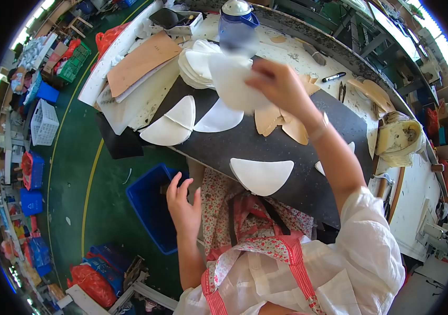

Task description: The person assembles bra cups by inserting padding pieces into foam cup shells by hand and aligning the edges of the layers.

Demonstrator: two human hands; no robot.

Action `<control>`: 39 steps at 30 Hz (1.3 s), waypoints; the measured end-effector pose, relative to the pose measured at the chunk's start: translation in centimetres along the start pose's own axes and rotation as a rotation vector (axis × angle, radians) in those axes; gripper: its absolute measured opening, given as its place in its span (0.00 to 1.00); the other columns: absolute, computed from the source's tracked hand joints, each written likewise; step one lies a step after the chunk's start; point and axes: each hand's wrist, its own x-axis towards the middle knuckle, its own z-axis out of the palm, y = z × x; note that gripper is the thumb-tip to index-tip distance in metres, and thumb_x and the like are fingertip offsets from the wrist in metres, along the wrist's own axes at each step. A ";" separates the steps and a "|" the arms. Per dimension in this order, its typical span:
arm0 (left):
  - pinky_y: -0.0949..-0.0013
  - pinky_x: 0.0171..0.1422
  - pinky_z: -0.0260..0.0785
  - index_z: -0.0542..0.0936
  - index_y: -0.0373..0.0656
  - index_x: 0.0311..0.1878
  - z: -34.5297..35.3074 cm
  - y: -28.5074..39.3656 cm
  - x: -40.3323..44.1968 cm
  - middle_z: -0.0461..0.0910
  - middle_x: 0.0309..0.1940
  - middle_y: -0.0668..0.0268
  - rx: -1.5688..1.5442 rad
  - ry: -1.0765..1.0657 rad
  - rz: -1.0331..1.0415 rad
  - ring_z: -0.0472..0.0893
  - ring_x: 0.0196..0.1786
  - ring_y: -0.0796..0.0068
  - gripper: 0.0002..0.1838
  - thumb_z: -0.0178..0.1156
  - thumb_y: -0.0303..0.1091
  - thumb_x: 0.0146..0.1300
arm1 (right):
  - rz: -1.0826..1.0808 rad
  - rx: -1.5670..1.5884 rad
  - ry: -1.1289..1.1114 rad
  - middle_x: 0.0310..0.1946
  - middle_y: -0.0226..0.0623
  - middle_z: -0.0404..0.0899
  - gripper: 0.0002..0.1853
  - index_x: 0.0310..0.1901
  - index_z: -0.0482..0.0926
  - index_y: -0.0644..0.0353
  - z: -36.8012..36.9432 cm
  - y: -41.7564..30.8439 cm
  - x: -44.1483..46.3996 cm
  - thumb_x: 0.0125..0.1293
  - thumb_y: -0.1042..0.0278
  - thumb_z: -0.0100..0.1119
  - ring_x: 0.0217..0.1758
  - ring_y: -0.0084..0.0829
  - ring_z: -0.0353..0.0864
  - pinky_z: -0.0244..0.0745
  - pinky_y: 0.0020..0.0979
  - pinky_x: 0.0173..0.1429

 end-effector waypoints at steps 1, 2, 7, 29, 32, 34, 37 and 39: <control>0.57 0.61 0.66 0.79 0.39 0.46 0.2 0.5 -0.3 0.74 0.55 0.54 -0.072 -0.042 -0.071 0.74 0.57 0.52 0.14 0.65 0.29 0.57 | -0.014 -0.025 0.028 0.26 0.38 0.79 0.14 0.43 0.80 0.64 1.0 0.4 2.6 0.56 0.67 0.66 0.28 0.26 0.78 0.73 0.30 0.33; 0.57 0.60 0.67 0.79 0.39 0.46 0.7 1.1 -0.5 0.74 0.54 0.55 -0.155 -0.021 -0.046 0.74 0.56 0.52 0.13 0.65 0.29 0.57 | -0.007 -0.028 -0.020 0.29 0.38 0.80 0.17 0.46 0.79 0.62 2.0 1.0 5.0 0.56 0.66 0.67 0.33 0.29 0.79 0.73 0.31 0.38; 0.57 0.59 0.68 0.79 0.36 0.44 3.1 6.2 -0.8 0.77 0.51 0.54 -0.332 -0.079 0.215 0.76 0.55 0.52 0.15 0.67 0.28 0.54 | -0.238 -0.564 0.126 0.35 0.34 0.80 0.21 0.50 0.77 0.57 6.9 4.1 9.2 0.55 0.62 0.68 0.52 0.39 0.73 0.65 0.38 0.56; 0.59 0.53 0.68 0.76 0.31 0.48 19.2 13.2 10.3 0.74 0.46 0.52 -0.325 0.074 0.561 0.75 0.48 0.54 0.25 0.61 0.45 0.56 | 0.125 -0.185 0.102 0.42 0.43 0.78 0.13 0.50 0.72 0.62 -4.6 18.5 -5.3 0.64 0.74 0.47 0.42 0.32 0.76 0.77 0.36 0.42; 0.58 0.51 0.69 0.69 0.30 0.59 19.3 13.2 12.2 0.73 0.46 0.52 -0.202 -0.181 0.586 0.75 0.47 0.55 0.39 0.64 0.52 0.53 | 0.040 -0.149 0.548 0.52 0.49 0.73 0.17 0.60 0.67 0.66 -6.6 21.3 -4.4 0.71 0.76 0.43 0.45 0.42 0.80 0.84 0.33 0.41; 0.59 0.51 0.69 0.69 0.29 0.59 15.7 14.8 12.4 0.74 0.46 0.51 -0.339 -0.262 0.294 0.76 0.47 0.54 0.41 0.66 0.53 0.50 | -0.246 -0.326 0.528 0.50 0.49 0.75 0.16 0.58 0.69 0.66 -7.9 20.5 -4.5 0.70 0.78 0.44 0.43 0.42 0.81 0.84 0.33 0.42; 0.61 0.48 0.70 0.78 0.33 0.44 13.6 15.1 11.8 0.77 0.41 0.54 -0.694 -0.136 0.245 0.78 0.44 0.58 0.23 0.67 0.43 0.54 | -0.704 -0.482 0.456 0.39 0.43 0.81 0.08 0.45 0.77 0.65 -6.8 9.1 -6.8 0.66 0.74 0.57 0.37 0.32 0.82 0.79 0.30 0.37; 0.61 0.46 0.71 0.80 0.36 0.38 11.9 14.2 11.8 0.79 0.36 0.56 -0.955 -0.077 0.552 0.79 0.42 0.60 0.13 0.65 0.37 0.57 | -0.752 -0.514 0.271 0.37 0.42 0.82 0.08 0.46 0.80 0.63 -5.5 4.9 -8.6 0.67 0.73 0.58 0.37 0.33 0.81 0.77 0.30 0.41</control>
